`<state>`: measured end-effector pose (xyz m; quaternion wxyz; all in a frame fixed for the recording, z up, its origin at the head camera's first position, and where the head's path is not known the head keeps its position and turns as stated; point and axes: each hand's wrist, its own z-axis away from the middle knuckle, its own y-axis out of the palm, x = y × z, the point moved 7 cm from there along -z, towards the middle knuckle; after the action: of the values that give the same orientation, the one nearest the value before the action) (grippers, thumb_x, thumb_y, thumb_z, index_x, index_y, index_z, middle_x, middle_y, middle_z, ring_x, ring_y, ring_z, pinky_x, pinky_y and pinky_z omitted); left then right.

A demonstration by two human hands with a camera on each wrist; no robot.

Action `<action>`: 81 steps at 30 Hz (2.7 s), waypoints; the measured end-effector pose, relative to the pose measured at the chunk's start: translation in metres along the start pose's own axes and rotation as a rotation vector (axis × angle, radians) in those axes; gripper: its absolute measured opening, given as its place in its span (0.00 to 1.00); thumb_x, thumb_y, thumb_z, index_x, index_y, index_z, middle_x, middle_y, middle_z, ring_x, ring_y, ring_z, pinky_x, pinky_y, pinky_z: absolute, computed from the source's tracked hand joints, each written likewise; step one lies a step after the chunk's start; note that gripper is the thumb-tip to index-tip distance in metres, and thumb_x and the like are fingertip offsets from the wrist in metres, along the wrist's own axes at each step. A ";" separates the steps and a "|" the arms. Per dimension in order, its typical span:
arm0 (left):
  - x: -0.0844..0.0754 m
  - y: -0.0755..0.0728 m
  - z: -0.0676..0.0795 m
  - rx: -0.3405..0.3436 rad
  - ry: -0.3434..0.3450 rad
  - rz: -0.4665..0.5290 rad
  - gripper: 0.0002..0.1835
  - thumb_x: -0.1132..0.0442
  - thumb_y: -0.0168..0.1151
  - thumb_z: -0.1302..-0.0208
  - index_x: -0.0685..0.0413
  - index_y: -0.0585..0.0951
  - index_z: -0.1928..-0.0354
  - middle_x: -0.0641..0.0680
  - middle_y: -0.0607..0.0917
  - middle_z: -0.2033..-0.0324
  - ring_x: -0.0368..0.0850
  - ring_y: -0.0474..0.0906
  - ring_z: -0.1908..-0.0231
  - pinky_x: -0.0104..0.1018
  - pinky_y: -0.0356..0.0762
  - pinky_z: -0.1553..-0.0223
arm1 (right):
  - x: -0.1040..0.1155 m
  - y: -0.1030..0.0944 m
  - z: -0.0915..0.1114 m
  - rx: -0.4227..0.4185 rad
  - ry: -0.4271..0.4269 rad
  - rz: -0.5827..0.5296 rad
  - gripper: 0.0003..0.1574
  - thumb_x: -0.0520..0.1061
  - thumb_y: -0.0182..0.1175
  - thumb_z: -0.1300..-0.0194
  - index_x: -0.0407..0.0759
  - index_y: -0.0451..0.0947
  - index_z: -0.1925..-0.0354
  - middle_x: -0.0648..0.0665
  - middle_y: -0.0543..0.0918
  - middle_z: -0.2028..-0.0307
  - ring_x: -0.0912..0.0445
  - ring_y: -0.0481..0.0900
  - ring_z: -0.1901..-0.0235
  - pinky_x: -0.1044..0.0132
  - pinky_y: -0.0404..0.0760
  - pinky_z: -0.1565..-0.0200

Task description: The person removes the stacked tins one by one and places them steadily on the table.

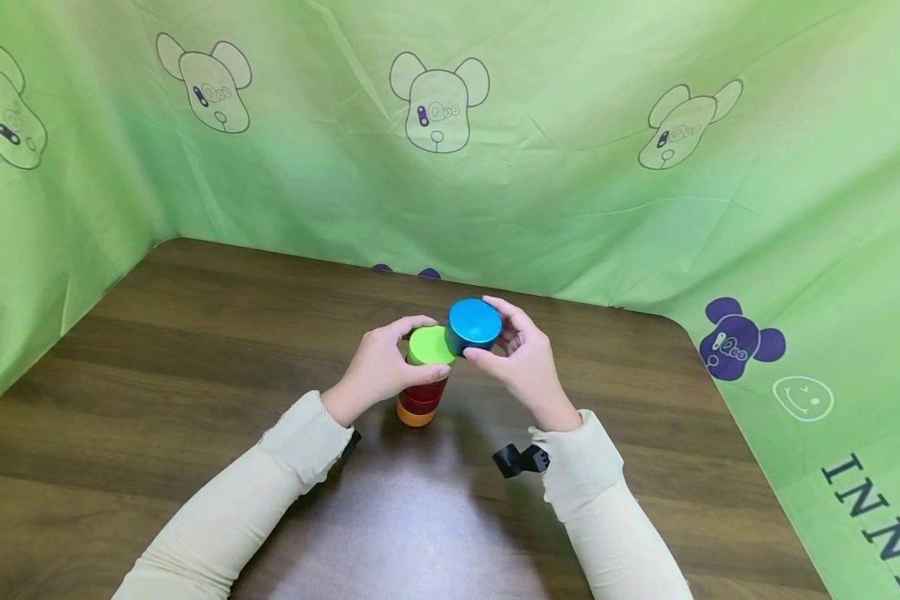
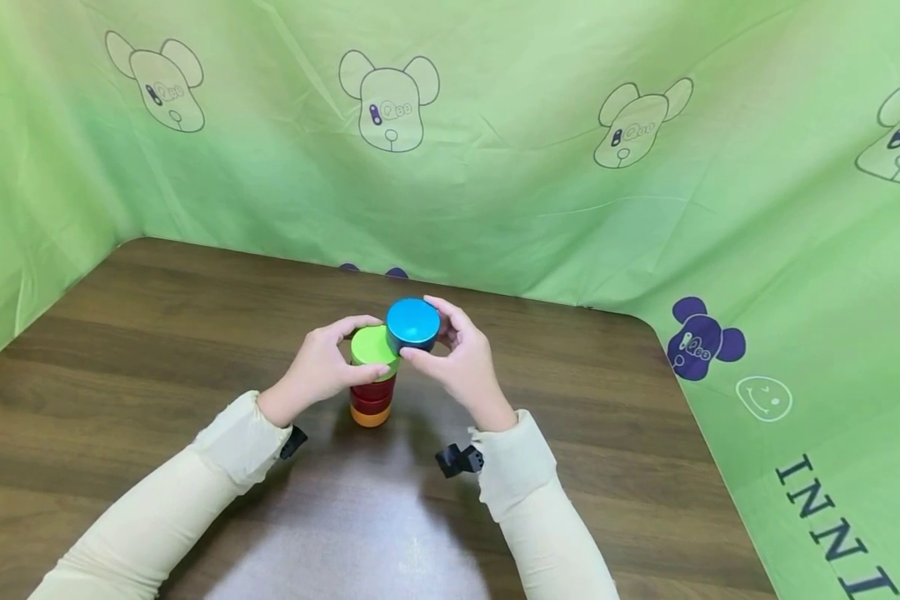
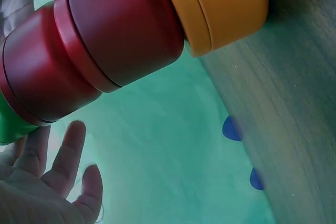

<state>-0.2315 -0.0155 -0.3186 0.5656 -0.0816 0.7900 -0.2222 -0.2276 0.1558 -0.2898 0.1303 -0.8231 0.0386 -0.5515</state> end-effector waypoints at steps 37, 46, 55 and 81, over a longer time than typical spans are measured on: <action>0.001 -0.001 0.002 -0.010 -0.051 0.023 0.32 0.58 0.76 0.54 0.53 0.79 0.44 0.54 0.84 0.60 0.48 0.80 0.62 0.38 0.79 0.66 | -0.030 -0.070 0.042 -0.039 -0.006 0.211 0.40 0.25 0.69 0.53 0.27 0.69 0.41 0.52 0.80 0.54 0.70 0.77 0.56 0.77 0.74 0.53; -0.001 -0.002 0.003 -0.015 -0.040 0.010 0.32 0.58 0.76 0.54 0.53 0.79 0.44 0.54 0.84 0.60 0.47 0.81 0.63 0.37 0.78 0.66 | -0.046 -0.068 0.051 0.053 0.022 0.192 0.40 0.26 0.70 0.54 0.28 0.70 0.41 0.67 0.80 0.58 0.69 0.77 0.56 0.77 0.74 0.54; 0.000 -0.001 0.003 -0.010 -0.030 -0.018 0.32 0.58 0.76 0.54 0.52 0.78 0.43 0.53 0.85 0.61 0.46 0.80 0.64 0.37 0.78 0.66 | -0.057 -0.066 0.056 0.084 0.032 0.239 0.38 0.27 0.71 0.55 0.27 0.71 0.44 0.36 0.81 0.56 0.68 0.75 0.58 0.78 0.73 0.55; 0.003 -0.001 0.000 0.019 -0.056 -0.037 0.32 0.55 0.77 0.54 0.51 0.78 0.44 0.53 0.84 0.62 0.46 0.79 0.64 0.37 0.78 0.67 | -0.082 -0.071 0.054 0.219 0.180 0.503 0.36 0.38 0.74 0.53 0.32 0.72 0.46 0.36 0.80 0.52 0.45 0.78 0.56 0.56 0.77 0.55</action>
<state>-0.2327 -0.0174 -0.3207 0.5840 -0.0971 0.7701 -0.2376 -0.2155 0.2499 -0.3643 0.3470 -0.7163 0.1930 -0.5738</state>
